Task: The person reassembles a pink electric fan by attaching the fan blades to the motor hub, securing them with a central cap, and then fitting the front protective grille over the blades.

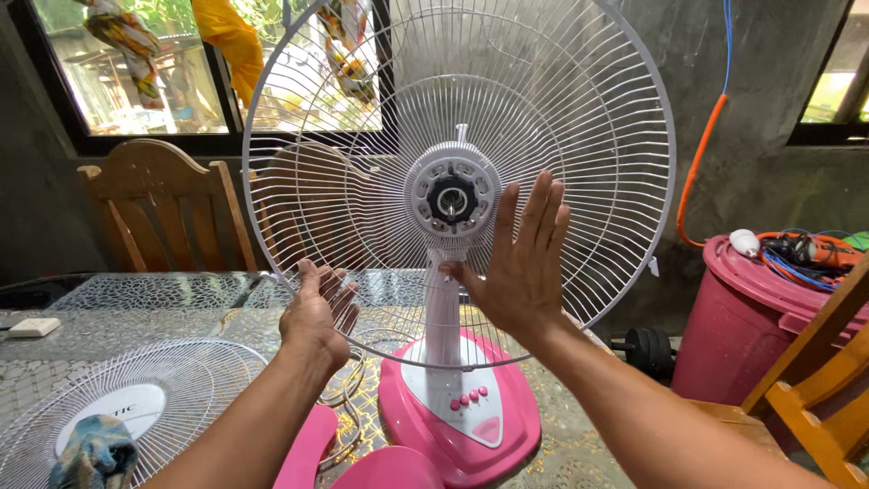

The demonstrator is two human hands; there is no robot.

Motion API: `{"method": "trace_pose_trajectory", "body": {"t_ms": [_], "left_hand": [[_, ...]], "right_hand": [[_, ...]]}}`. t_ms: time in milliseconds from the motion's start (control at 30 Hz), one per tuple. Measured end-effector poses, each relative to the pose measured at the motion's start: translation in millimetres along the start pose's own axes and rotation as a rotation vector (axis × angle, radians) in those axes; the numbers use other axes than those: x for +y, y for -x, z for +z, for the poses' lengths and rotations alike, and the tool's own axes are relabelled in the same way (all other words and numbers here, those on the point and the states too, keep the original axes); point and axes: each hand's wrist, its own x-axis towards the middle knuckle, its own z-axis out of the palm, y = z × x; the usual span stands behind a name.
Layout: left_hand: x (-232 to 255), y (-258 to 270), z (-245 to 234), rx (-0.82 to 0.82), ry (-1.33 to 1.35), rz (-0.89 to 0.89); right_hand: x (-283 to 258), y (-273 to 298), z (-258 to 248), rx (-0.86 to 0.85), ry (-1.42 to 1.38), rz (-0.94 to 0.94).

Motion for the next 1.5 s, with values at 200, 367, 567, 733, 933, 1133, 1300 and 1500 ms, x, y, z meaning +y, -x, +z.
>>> {"method": "trace_pose_trajectory", "body": {"t_ms": [200,367,567,733,933,1133,1300,1500], "left_hand": [[1,4,-6,-0.059,-0.057,0.007],[11,21,-4,0.009,-0.372,0.027],[48,56,-11,0.172,-1.063,1.478],[101,37,57,-0.451,-1.442,1.882],[108,6,127,-0.623,-1.764,2.050],[94,-19,117,-0.654,-1.678,2.105],[76,-25,82,-0.405,-1.969,2.016],[67,-23,31,-0.410,-1.800,1.960]], "right_hand": [[-31,31,5,-0.134,0.106,0.056],[-71,50,-13,-0.267,-0.059,0.175],[-72,53,-57,-0.223,-0.088,0.062],[-9,-34,-53,0.043,-0.116,-0.184],[43,-93,-37,-0.115,0.086,-0.387],[66,-61,-26,-0.133,0.141,-0.334],[65,-26,-19,-0.142,0.055,-0.249],[58,8,-16,-0.188,0.098,-0.108]]}}
